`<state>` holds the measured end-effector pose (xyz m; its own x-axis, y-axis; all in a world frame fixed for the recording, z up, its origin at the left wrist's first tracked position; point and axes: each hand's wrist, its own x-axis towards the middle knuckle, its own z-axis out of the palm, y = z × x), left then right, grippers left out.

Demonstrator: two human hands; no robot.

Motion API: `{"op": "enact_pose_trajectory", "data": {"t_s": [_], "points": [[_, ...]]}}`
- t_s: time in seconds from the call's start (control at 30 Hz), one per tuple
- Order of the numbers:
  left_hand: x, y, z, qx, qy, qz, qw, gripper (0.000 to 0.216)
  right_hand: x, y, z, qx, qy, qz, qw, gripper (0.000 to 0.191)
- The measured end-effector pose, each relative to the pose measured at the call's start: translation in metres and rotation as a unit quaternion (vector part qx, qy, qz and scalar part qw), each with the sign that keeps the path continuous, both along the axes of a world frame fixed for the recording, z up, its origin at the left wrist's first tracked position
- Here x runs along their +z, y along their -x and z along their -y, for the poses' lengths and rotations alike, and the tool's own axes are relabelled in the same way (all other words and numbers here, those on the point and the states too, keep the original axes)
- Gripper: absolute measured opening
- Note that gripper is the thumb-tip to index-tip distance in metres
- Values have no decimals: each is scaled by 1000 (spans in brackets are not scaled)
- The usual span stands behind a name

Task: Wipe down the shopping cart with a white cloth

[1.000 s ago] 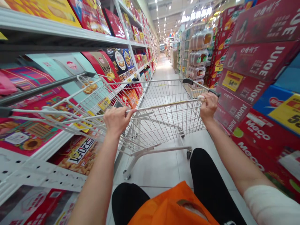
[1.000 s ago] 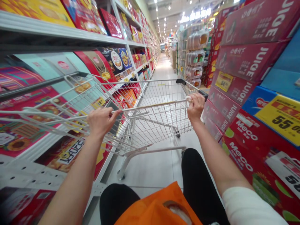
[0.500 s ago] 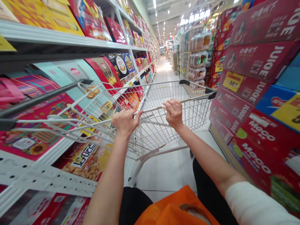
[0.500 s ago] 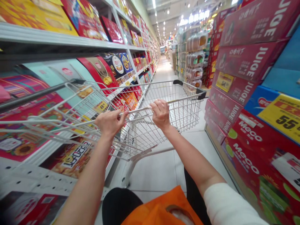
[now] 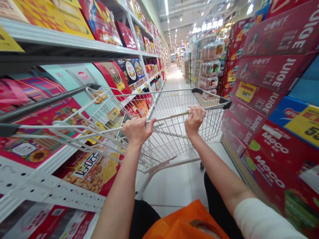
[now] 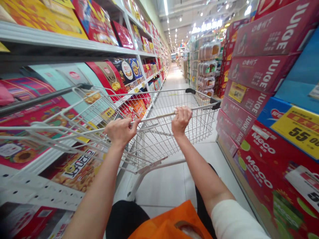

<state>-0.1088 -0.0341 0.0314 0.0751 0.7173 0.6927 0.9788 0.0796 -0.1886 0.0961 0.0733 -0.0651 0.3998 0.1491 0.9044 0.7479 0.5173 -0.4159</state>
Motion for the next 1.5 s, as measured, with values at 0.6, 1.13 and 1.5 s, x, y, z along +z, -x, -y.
{"op": "enact_pose_trajectory", "data": {"t_s": [0.6,1.13,1.5], "points": [[-5,6,10,-34,-2,27,999,57,-12,-51,-6,51,-12,140,989,21],[-11,4,25,-45,22,59,997,39,10,55,46,150,17,187,971,20],[-6,83,73,23,-379,264,887,50,0,-5,12,93,-21,102,990,27]]}}
